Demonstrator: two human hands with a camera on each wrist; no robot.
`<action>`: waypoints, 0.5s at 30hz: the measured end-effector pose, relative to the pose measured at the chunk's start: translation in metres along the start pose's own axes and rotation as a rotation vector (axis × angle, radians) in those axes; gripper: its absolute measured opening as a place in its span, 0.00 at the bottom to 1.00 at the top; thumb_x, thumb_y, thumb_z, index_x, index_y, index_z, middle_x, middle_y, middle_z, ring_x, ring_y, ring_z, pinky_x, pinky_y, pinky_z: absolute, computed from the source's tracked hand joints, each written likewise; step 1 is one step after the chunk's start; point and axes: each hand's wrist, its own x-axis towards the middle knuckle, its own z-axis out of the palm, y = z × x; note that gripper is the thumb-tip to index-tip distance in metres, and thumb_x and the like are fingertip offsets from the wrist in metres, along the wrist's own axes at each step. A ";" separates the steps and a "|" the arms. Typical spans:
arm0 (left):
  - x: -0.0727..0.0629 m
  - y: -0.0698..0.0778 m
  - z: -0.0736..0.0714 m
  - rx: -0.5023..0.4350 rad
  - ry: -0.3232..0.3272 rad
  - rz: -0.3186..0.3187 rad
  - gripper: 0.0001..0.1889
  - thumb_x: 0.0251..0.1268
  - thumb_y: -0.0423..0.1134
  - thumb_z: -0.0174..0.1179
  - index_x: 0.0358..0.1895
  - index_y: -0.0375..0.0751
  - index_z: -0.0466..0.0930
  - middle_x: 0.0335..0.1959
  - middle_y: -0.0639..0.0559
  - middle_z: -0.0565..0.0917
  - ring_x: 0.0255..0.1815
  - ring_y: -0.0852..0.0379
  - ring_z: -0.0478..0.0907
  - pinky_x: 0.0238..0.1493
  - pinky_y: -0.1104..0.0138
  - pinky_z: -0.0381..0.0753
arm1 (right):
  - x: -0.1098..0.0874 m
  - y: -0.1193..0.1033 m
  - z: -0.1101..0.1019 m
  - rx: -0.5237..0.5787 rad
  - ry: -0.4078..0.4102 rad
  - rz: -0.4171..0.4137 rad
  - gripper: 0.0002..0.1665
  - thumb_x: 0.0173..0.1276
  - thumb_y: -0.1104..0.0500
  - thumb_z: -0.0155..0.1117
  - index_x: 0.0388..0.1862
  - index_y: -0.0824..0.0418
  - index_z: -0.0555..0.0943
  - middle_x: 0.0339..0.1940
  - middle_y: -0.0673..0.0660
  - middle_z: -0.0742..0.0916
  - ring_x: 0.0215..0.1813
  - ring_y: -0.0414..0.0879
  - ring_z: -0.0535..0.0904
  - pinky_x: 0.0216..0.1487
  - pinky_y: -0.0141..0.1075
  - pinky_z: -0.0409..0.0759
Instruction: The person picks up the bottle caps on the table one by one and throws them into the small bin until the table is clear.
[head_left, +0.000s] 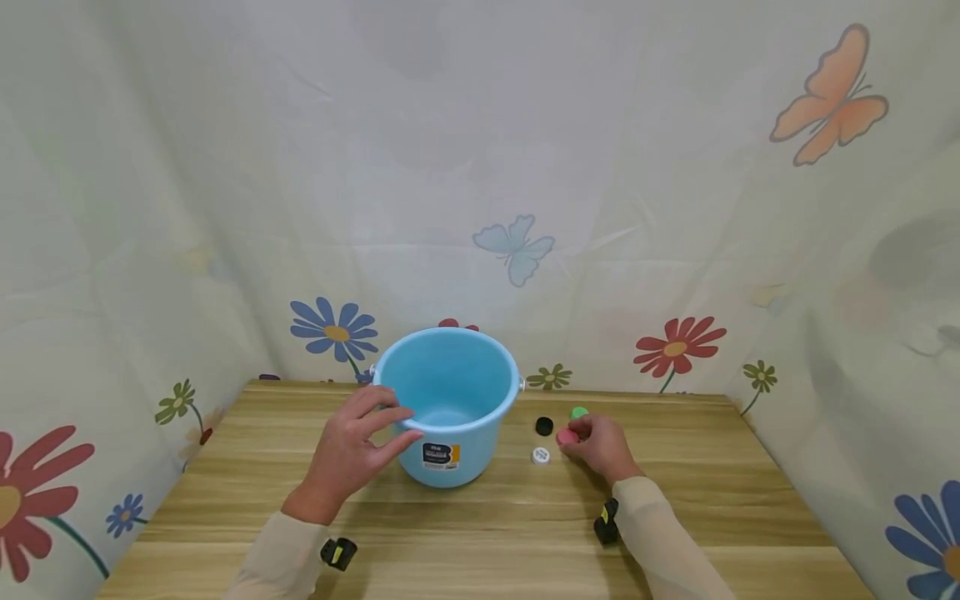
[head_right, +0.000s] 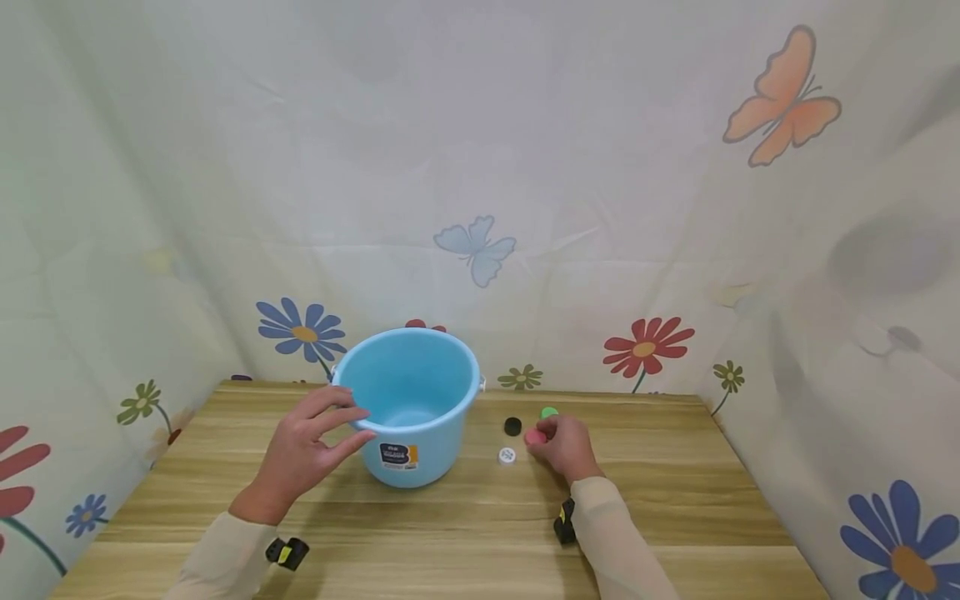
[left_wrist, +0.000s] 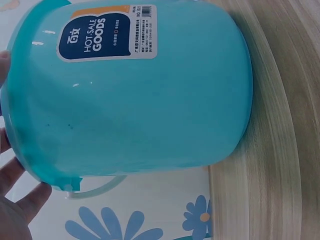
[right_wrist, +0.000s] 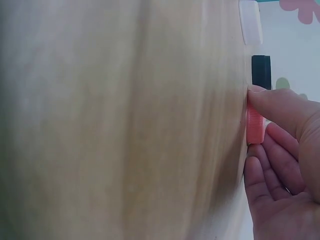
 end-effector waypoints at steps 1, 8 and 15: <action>0.000 0.000 0.000 -0.001 0.000 -0.001 0.19 0.44 0.46 0.83 0.41 0.46 0.91 0.44 0.52 0.85 0.52 0.52 0.80 0.55 0.46 0.87 | 0.000 0.000 0.000 -0.001 0.004 -0.004 0.20 0.57 0.61 0.81 0.48 0.64 0.87 0.43 0.57 0.90 0.45 0.48 0.84 0.50 0.45 0.86; 0.001 0.000 0.000 0.003 0.001 -0.004 0.18 0.43 0.45 0.83 0.41 0.46 0.91 0.44 0.53 0.84 0.52 0.51 0.80 0.56 0.46 0.87 | 0.000 0.000 0.000 0.011 0.002 0.009 0.20 0.58 0.62 0.81 0.49 0.65 0.87 0.44 0.58 0.89 0.45 0.48 0.83 0.50 0.45 0.86; 0.000 0.000 0.001 0.013 0.002 -0.004 0.18 0.46 0.47 0.82 0.41 0.47 0.91 0.44 0.51 0.85 0.52 0.51 0.81 0.56 0.46 0.87 | -0.001 -0.001 0.000 0.021 0.011 0.011 0.20 0.57 0.62 0.81 0.49 0.65 0.87 0.44 0.58 0.89 0.45 0.48 0.83 0.50 0.45 0.86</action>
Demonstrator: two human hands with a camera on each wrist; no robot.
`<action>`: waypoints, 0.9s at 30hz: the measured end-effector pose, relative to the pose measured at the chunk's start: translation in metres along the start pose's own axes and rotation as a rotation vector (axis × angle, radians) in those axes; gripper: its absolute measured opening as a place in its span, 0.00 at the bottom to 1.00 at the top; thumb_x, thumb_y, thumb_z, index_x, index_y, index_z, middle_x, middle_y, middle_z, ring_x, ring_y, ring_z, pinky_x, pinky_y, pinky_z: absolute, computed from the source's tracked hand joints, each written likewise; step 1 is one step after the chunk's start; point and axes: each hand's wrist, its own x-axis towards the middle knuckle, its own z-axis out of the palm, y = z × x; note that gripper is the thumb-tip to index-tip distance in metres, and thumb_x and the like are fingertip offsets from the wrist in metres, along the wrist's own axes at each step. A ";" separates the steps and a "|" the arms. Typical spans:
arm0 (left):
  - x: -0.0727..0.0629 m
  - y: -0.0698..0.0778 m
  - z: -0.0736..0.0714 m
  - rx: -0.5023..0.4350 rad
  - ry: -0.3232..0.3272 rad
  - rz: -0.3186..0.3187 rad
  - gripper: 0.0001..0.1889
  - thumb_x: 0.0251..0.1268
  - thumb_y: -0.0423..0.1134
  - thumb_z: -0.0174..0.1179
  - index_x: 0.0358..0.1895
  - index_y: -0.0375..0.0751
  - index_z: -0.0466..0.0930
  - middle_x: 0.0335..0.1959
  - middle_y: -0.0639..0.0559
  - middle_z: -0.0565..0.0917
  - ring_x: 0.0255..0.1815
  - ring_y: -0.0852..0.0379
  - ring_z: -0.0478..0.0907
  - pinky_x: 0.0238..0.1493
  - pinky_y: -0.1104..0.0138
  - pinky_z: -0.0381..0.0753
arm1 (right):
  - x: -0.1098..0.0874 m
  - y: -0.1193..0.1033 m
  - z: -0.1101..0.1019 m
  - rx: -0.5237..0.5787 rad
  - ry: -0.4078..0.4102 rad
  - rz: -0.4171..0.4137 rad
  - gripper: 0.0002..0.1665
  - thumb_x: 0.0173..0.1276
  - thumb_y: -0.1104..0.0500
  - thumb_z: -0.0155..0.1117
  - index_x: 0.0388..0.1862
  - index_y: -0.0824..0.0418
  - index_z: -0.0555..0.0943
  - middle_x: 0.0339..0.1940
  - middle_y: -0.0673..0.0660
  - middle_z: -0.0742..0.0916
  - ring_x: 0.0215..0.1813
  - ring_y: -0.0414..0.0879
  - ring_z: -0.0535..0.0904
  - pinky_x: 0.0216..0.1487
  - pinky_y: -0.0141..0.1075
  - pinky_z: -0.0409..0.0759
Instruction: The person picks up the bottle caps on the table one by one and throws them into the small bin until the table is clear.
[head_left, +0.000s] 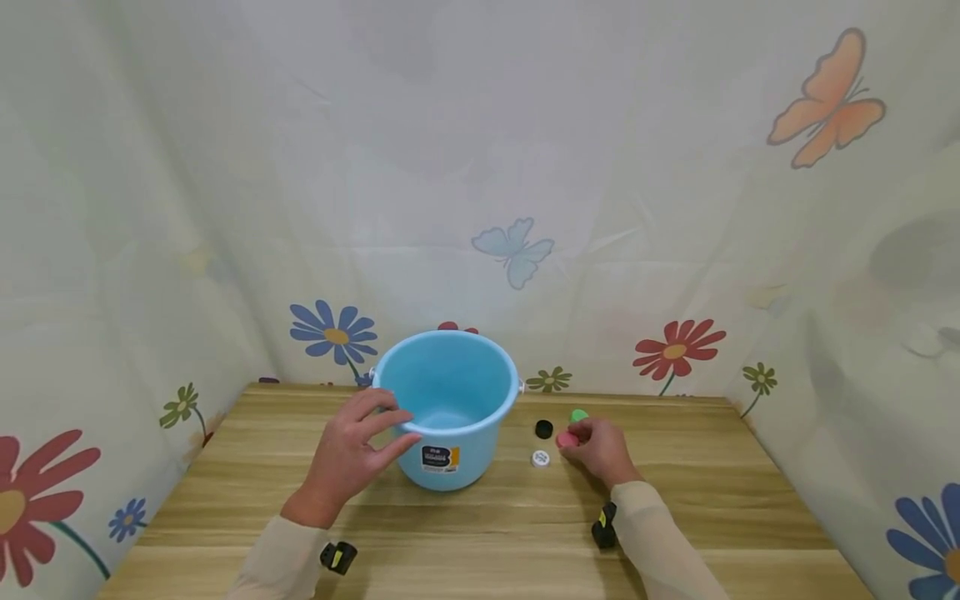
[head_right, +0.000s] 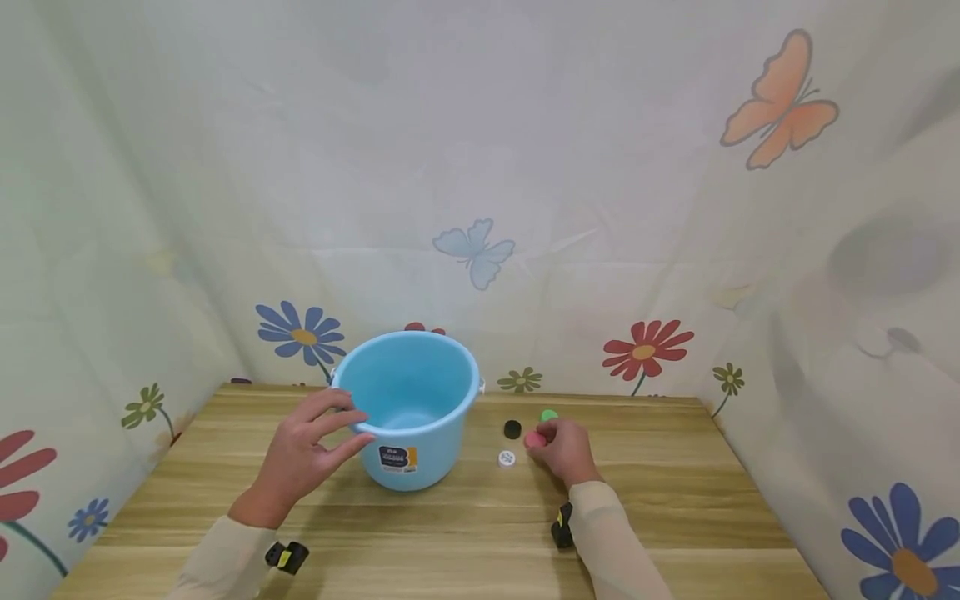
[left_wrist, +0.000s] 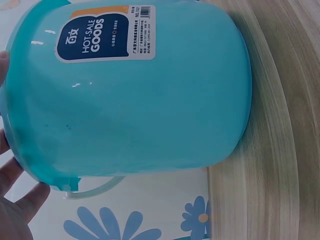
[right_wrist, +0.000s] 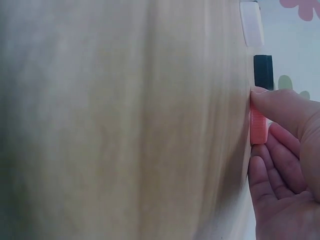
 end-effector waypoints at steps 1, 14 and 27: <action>0.000 0.000 0.000 -0.004 -0.001 -0.002 0.18 0.47 0.48 0.82 0.41 0.47 0.91 0.44 0.51 0.85 0.53 0.51 0.81 0.56 0.46 0.87 | -0.001 0.000 0.000 -0.001 0.000 0.002 0.20 0.57 0.62 0.81 0.49 0.65 0.87 0.44 0.58 0.90 0.45 0.49 0.83 0.50 0.45 0.86; -0.003 -0.003 0.002 -0.017 0.019 0.019 0.17 0.46 0.46 0.82 0.40 0.47 0.92 0.43 0.53 0.85 0.52 0.51 0.81 0.55 0.45 0.87 | -0.002 0.002 0.003 -0.010 0.001 0.014 0.22 0.58 0.61 0.80 0.51 0.64 0.87 0.47 0.59 0.89 0.49 0.50 0.83 0.54 0.47 0.85; 0.000 0.000 0.001 -0.021 0.010 0.004 0.17 0.46 0.47 0.82 0.40 0.46 0.92 0.43 0.53 0.84 0.52 0.52 0.80 0.56 0.45 0.87 | -0.006 0.003 0.001 0.019 0.012 0.014 0.23 0.59 0.62 0.80 0.53 0.64 0.86 0.50 0.59 0.89 0.50 0.51 0.83 0.55 0.48 0.85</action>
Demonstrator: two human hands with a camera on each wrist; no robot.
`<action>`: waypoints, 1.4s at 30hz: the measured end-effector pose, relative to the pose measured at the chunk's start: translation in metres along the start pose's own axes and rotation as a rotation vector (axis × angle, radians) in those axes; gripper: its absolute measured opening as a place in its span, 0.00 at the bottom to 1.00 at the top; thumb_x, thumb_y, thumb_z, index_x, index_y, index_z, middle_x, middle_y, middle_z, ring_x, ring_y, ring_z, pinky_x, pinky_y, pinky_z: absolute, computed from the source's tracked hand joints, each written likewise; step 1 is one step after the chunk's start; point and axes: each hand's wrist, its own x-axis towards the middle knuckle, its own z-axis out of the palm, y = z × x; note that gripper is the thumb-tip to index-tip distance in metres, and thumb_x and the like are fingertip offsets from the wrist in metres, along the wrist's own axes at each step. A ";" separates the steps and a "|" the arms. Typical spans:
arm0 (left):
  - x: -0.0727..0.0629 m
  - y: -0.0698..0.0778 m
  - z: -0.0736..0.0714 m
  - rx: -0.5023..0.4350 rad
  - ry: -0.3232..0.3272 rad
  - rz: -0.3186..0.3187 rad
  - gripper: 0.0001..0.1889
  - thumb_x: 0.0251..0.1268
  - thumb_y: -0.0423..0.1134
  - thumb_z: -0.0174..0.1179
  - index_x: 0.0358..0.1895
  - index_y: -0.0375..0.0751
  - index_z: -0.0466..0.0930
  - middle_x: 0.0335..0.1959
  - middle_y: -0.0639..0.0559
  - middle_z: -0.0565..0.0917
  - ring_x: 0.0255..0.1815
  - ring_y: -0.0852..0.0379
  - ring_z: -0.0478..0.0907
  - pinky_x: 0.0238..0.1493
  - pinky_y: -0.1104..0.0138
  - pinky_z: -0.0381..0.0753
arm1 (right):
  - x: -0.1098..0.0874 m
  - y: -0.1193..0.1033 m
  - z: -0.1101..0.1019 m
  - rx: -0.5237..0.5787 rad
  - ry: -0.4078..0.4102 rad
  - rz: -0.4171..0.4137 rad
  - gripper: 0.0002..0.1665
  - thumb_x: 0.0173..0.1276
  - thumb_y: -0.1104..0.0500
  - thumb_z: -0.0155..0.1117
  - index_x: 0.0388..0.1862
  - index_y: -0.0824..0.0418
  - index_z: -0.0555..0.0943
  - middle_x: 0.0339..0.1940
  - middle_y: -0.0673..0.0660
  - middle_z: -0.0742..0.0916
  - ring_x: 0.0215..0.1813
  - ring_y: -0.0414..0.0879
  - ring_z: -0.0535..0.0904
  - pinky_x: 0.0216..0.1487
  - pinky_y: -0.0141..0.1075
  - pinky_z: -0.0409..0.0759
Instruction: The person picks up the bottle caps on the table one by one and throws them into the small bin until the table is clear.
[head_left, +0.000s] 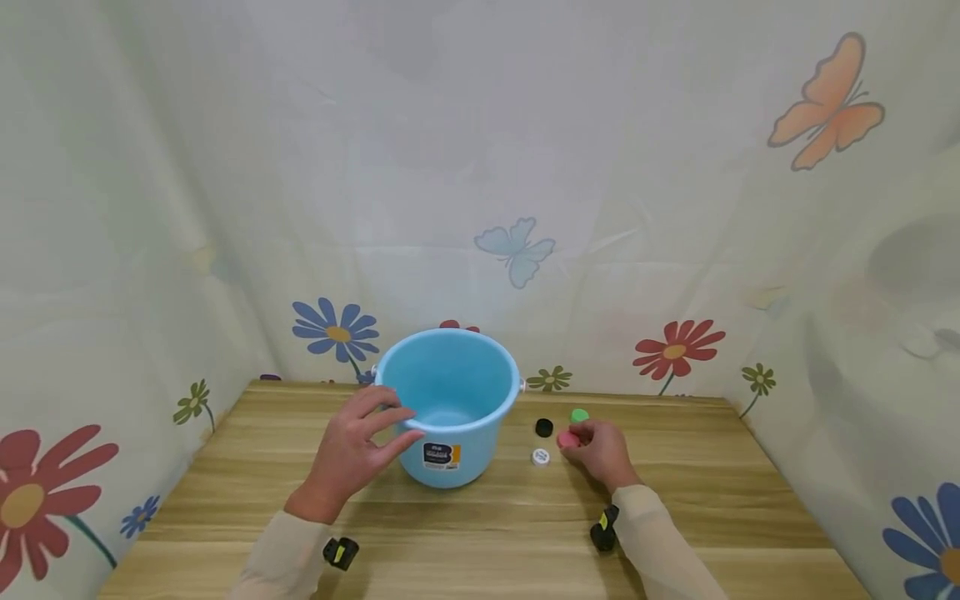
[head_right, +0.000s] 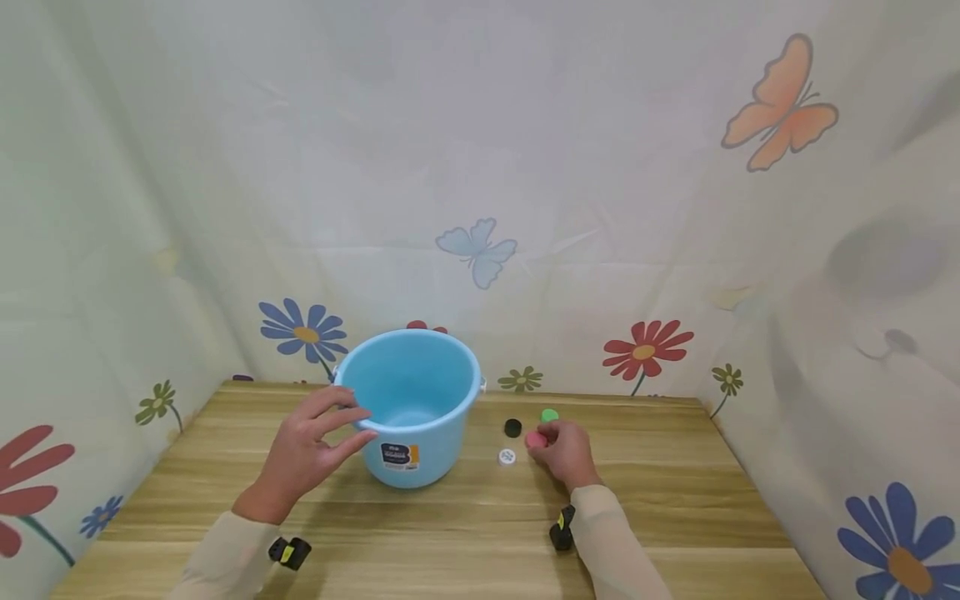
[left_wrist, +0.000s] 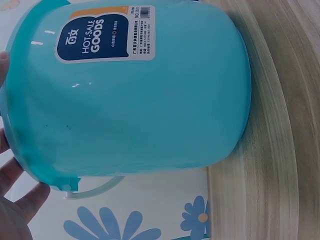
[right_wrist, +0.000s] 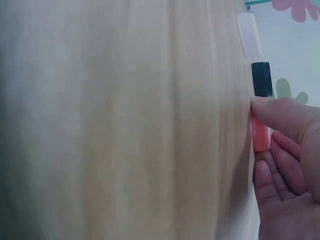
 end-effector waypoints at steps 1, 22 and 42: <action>0.000 0.000 0.000 0.000 -0.001 0.000 0.17 0.46 0.46 0.82 0.40 0.46 0.92 0.43 0.53 0.84 0.52 0.52 0.80 0.55 0.45 0.87 | 0.001 0.001 0.001 0.002 -0.002 -0.001 0.23 0.59 0.62 0.80 0.53 0.64 0.86 0.50 0.59 0.89 0.51 0.51 0.83 0.55 0.48 0.85; 0.002 0.000 -0.002 0.010 -0.018 0.002 0.17 0.47 0.47 0.82 0.40 0.47 0.91 0.42 0.54 0.84 0.51 0.52 0.80 0.56 0.45 0.87 | -0.005 -0.008 -0.006 0.061 0.021 -0.032 0.24 0.60 0.60 0.79 0.55 0.65 0.85 0.47 0.60 0.89 0.46 0.49 0.85 0.47 0.41 0.88; 0.002 -0.002 -0.001 0.014 -0.009 0.007 0.17 0.47 0.46 0.82 0.40 0.46 0.91 0.43 0.54 0.84 0.51 0.53 0.81 0.55 0.47 0.87 | -0.014 -0.043 -0.016 0.142 0.068 -0.075 0.23 0.62 0.58 0.78 0.55 0.62 0.86 0.50 0.58 0.89 0.49 0.49 0.85 0.51 0.41 0.89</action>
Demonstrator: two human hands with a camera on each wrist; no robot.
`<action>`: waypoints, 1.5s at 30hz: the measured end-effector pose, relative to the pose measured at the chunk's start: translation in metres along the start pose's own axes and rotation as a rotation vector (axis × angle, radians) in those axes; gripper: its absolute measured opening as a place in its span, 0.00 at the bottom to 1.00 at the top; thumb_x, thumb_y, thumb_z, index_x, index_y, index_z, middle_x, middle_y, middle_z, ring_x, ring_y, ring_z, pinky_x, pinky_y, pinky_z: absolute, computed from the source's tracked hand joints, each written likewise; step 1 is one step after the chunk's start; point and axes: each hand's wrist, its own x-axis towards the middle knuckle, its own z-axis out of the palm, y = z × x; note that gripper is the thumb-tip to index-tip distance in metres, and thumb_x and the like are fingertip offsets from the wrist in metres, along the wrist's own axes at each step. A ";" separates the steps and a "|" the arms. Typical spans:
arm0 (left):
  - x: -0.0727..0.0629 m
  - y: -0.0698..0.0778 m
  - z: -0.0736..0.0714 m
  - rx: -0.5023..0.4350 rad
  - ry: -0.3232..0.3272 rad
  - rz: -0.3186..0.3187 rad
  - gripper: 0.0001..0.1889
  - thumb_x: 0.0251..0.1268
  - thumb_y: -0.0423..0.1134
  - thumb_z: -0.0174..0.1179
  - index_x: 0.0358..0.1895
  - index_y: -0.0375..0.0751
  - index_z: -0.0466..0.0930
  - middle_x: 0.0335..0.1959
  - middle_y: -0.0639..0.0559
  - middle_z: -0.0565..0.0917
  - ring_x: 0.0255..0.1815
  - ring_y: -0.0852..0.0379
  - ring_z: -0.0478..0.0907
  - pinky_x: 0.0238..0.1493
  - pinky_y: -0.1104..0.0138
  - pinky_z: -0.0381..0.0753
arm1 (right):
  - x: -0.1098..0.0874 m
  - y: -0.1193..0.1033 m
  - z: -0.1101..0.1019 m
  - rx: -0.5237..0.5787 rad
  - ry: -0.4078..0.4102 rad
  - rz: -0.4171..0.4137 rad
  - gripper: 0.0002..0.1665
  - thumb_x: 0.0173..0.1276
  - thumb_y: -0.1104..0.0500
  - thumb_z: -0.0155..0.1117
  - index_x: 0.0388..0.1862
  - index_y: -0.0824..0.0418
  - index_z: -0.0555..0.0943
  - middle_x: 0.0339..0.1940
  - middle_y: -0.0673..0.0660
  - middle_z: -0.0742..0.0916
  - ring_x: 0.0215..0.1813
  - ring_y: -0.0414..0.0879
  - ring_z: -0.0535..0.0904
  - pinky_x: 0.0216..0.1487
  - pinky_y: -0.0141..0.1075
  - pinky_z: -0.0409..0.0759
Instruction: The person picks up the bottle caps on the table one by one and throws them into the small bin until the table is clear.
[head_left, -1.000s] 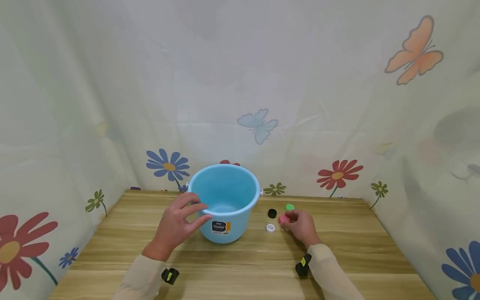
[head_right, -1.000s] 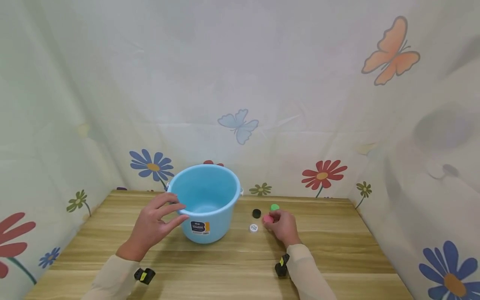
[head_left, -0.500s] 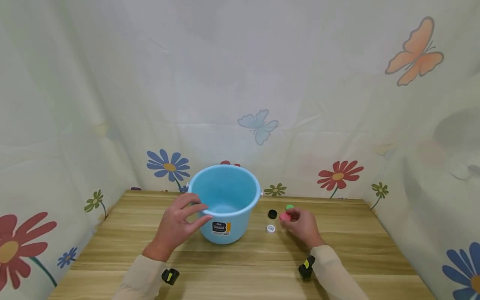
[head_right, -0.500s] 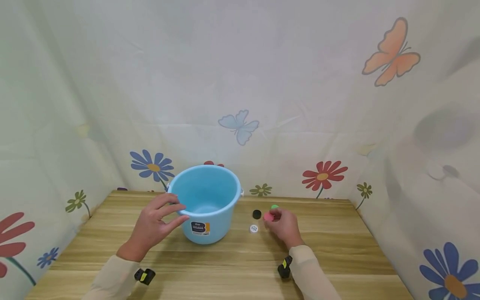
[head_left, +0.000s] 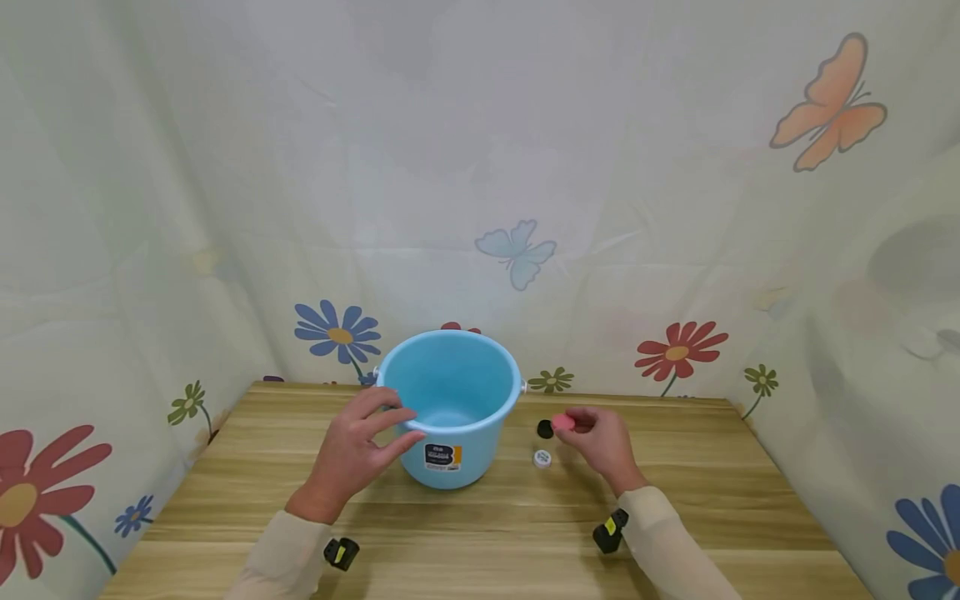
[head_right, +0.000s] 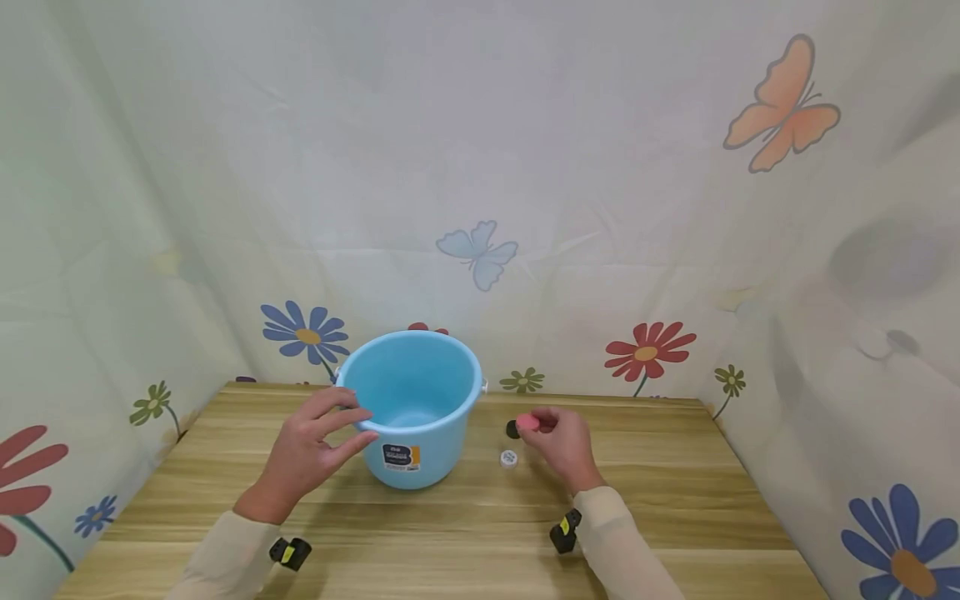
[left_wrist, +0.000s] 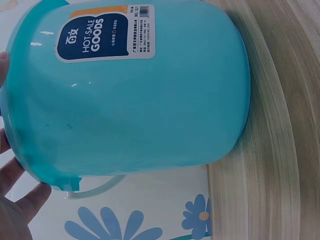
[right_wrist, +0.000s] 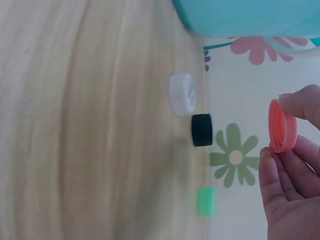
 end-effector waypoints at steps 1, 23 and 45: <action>0.000 0.000 0.000 0.000 0.000 -0.001 0.17 0.47 0.46 0.82 0.40 0.46 0.91 0.43 0.54 0.84 0.51 0.53 0.81 0.55 0.47 0.87 | 0.000 -0.002 0.000 0.004 0.000 -0.004 0.23 0.62 0.58 0.78 0.55 0.61 0.86 0.50 0.59 0.89 0.49 0.49 0.85 0.51 0.41 0.89; 0.001 0.003 0.000 0.005 -0.003 0.010 0.17 0.46 0.45 0.82 0.40 0.46 0.91 0.42 0.54 0.84 0.51 0.52 0.81 0.55 0.47 0.87 | 0.004 -0.048 -0.017 0.034 0.020 -0.157 0.23 0.62 0.57 0.78 0.56 0.60 0.86 0.52 0.58 0.89 0.52 0.52 0.86 0.54 0.43 0.89; -0.002 0.000 0.000 0.006 -0.003 -0.001 0.17 0.47 0.47 0.82 0.40 0.47 0.91 0.43 0.54 0.84 0.51 0.53 0.81 0.56 0.46 0.87 | 0.010 -0.100 -0.022 0.086 -0.012 -0.278 0.25 0.63 0.56 0.78 0.57 0.61 0.85 0.53 0.59 0.89 0.52 0.54 0.87 0.55 0.45 0.89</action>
